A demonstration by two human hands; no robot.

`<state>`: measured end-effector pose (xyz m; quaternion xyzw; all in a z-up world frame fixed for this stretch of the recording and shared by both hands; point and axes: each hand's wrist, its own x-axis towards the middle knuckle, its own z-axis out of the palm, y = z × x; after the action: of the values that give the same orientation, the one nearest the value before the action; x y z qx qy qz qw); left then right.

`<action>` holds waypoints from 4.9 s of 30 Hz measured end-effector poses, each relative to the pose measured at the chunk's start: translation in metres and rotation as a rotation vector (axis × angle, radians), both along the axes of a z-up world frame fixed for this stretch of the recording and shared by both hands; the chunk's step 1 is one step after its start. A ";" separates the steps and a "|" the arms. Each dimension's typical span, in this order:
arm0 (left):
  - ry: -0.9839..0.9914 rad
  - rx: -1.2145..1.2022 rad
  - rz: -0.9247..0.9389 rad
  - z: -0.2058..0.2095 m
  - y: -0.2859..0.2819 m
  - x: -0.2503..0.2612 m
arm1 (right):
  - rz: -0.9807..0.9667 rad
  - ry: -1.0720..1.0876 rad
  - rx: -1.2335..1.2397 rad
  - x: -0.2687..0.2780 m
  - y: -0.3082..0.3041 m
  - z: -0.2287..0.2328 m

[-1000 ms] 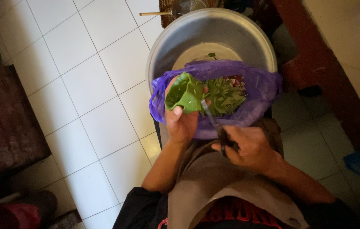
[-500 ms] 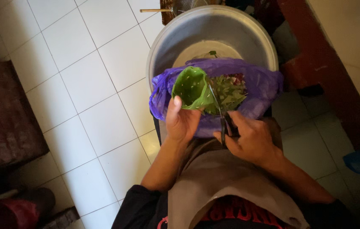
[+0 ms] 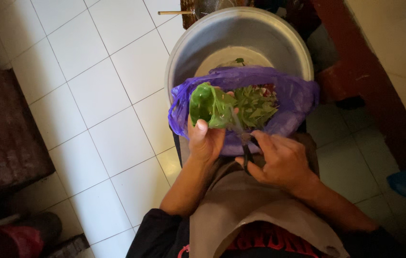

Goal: The person constructs small containers from green leaves, using scissors to trim the leaf edges and secure the shape.

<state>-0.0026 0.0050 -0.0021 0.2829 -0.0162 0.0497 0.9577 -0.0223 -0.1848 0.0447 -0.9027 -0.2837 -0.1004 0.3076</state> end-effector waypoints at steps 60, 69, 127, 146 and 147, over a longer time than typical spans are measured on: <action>0.114 0.923 0.054 -0.054 -0.006 -0.006 | -0.226 0.692 0.419 0.021 -0.010 -0.062; -0.226 0.935 0.001 -0.058 -0.027 -0.013 | -0.246 0.618 0.617 0.041 -0.026 -0.106; 0.134 1.006 -0.062 -0.114 0.030 0.011 | -0.093 0.538 0.539 0.049 -0.010 -0.066; 0.076 0.951 -0.243 -0.100 -0.008 0.044 | -0.262 0.409 0.321 0.055 -0.042 -0.069; 0.108 0.827 -0.341 -0.101 -0.011 0.043 | -0.218 0.345 0.301 0.055 -0.042 -0.069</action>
<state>0.0406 -0.0057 -0.1034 0.6372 -0.0313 -0.1345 0.7582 0.0325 -0.2270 -0.0242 -0.8757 -0.1100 -0.0187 0.4697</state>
